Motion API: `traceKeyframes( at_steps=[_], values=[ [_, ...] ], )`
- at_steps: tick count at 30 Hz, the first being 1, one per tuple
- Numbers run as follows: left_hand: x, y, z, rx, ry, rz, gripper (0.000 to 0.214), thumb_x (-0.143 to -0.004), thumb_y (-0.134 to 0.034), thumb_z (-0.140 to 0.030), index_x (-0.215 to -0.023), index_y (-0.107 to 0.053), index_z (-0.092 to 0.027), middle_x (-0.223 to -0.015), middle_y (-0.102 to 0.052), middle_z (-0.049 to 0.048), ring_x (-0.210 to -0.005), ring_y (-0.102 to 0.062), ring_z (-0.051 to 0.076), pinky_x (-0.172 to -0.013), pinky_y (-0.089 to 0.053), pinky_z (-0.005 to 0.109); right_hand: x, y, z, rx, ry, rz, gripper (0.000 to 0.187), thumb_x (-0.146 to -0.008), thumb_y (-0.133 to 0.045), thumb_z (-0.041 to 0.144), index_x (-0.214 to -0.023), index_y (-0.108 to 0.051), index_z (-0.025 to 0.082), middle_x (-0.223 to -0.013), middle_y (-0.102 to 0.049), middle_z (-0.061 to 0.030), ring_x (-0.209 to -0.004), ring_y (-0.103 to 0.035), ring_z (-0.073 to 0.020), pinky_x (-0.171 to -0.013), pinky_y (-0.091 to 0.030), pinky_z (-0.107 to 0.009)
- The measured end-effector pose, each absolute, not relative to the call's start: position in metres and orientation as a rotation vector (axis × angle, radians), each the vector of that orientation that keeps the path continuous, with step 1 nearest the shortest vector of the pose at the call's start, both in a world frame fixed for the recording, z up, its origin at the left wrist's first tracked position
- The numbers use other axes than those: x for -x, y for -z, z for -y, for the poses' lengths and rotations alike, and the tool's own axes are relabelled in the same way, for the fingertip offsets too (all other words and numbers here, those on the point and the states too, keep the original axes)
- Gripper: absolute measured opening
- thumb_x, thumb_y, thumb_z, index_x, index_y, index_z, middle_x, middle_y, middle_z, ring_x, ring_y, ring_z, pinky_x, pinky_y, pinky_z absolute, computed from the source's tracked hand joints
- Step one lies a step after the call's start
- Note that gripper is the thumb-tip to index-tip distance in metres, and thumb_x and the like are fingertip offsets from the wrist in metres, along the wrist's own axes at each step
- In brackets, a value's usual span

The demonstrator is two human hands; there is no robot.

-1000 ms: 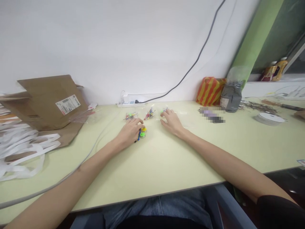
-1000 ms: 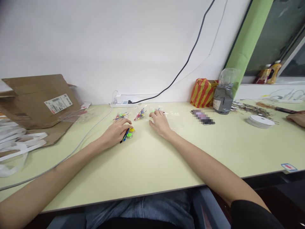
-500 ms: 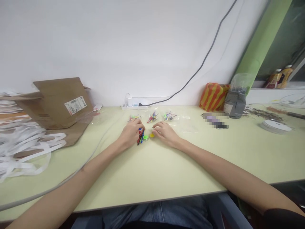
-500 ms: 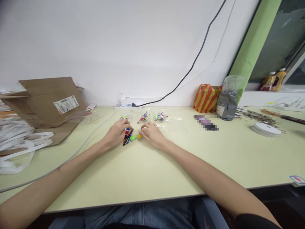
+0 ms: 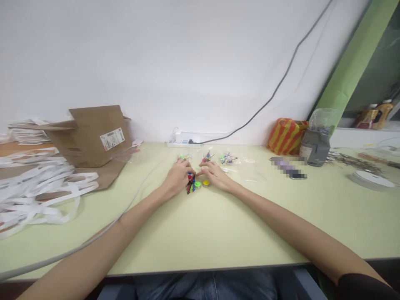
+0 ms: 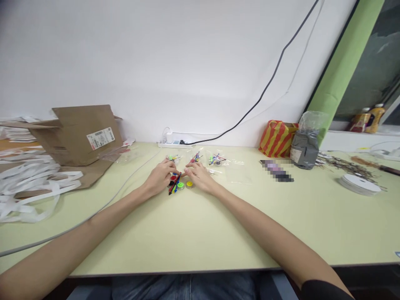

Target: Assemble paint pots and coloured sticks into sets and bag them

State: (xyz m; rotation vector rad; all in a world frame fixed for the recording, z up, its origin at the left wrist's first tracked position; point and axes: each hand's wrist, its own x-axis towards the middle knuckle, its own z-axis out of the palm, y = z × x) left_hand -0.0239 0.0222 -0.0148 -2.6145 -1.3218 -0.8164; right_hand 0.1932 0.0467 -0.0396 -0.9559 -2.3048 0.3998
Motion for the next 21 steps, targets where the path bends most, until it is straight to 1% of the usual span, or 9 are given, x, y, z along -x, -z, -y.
traceKeyframes(
  at_steps=[3,5,9,12,16,18,19,21],
  values=[
    [0.023,0.017,-0.023,2.629,0.779,1.320,0.047,-0.072,-0.044,-0.002,-0.089,-0.080,-0.026,-0.089,-0.068,0.0073,-0.092,-0.056,0.025,-0.096,-0.050,0.050,-0.195,0.042,-0.048,0.947,-0.382,2.348,0.053,-0.106,-0.027,0.048,-0.116,-0.076,0.031,-0.141,-0.057,-0.0060,-0.134,-0.040,-0.0252,-0.116,-0.030,-0.047],
    [0.022,0.018,-0.023,2.644,0.762,1.314,0.046,-0.073,-0.044,-0.002,-0.087,-0.080,-0.026,-0.090,-0.069,0.0073,-0.091,-0.056,0.025,-0.091,-0.051,0.047,-0.196,0.043,-0.048,0.950,-0.385,2.370,0.054,-0.106,-0.026,0.048,-0.117,-0.076,0.031,-0.141,-0.056,-0.0064,-0.135,-0.040,-0.0255,-0.116,-0.030,-0.047],
    [0.021,0.018,-0.022,2.658,0.756,1.290,0.045,-0.073,-0.043,-0.002,-0.083,-0.080,-0.025,-0.090,-0.069,0.0061,-0.092,-0.056,0.024,-0.094,-0.049,0.046,-0.195,0.043,-0.048,0.960,-0.355,2.370,0.052,-0.107,-0.028,0.047,-0.116,-0.077,0.030,-0.140,-0.058,-0.0066,-0.133,-0.041,-0.0255,-0.115,-0.031,-0.048],
    [0.021,0.017,-0.021,2.668,0.760,1.267,0.046,-0.074,-0.042,-0.002,-0.083,-0.080,-0.026,-0.090,-0.069,0.0060,-0.094,-0.056,0.025,-0.097,-0.049,0.046,-0.195,0.043,-0.046,1.018,-0.259,2.314,0.050,-0.107,-0.031,0.044,-0.110,-0.078,0.027,-0.136,-0.062,-0.0063,-0.129,-0.044,-0.0259,-0.113,-0.033,-0.048],
    [0.021,0.017,-0.022,2.678,0.756,1.265,0.045,-0.074,-0.042,-0.004,-0.081,-0.080,-0.027,-0.093,-0.070,0.0062,-0.096,-0.057,0.025,-0.096,-0.050,0.045,-0.201,0.041,-0.039,1.138,0.007,2.259,0.042,-0.104,-0.042,0.035,-0.095,-0.080,0.020,-0.130,-0.065,-0.0100,-0.127,-0.045,-0.0292,-0.112,-0.032,-0.051],
    [0.021,0.018,-0.022,2.679,0.752,1.264,0.044,-0.075,-0.042,-0.004,-0.079,-0.080,-0.027,-0.094,-0.071,0.0063,-0.097,-0.057,0.025,-0.095,-0.050,0.045,-0.206,0.039,-0.037,1.141,0.117,2.274,0.037,-0.101,-0.048,0.030,-0.087,-0.080,0.019,-0.129,-0.065,-0.0117,-0.127,-0.044,-0.0308,-0.112,-0.030,-0.052],
    [0.021,0.018,-0.022,2.681,0.751,1.260,0.044,-0.075,-0.042,-0.004,-0.079,-0.080,-0.026,-0.094,-0.071,0.0065,-0.097,-0.057,0.025,-0.095,-0.050,0.045,-0.209,0.038,-0.037,1.133,0.137,2.279,0.033,-0.100,-0.052,0.029,-0.087,-0.080,0.019,-0.129,-0.065,-0.0120,-0.126,-0.044,-0.0311,-0.111,-0.031,-0.052],
    [0.020,0.018,-0.023,2.683,0.756,1.255,0.043,-0.075,-0.043,-0.003,-0.079,-0.080,-0.025,-0.093,-0.070,0.0067,-0.096,-0.057,0.025,-0.095,-0.050,0.045,-0.212,0.038,-0.038,1.103,0.098,2.281,0.022,-0.096,-0.059,0.027,-0.093,-0.080,0.021,-0.128,-0.064,-0.0114,-0.125,-0.045,-0.0304,-0.108,-0.034,-0.052]
  ],
)
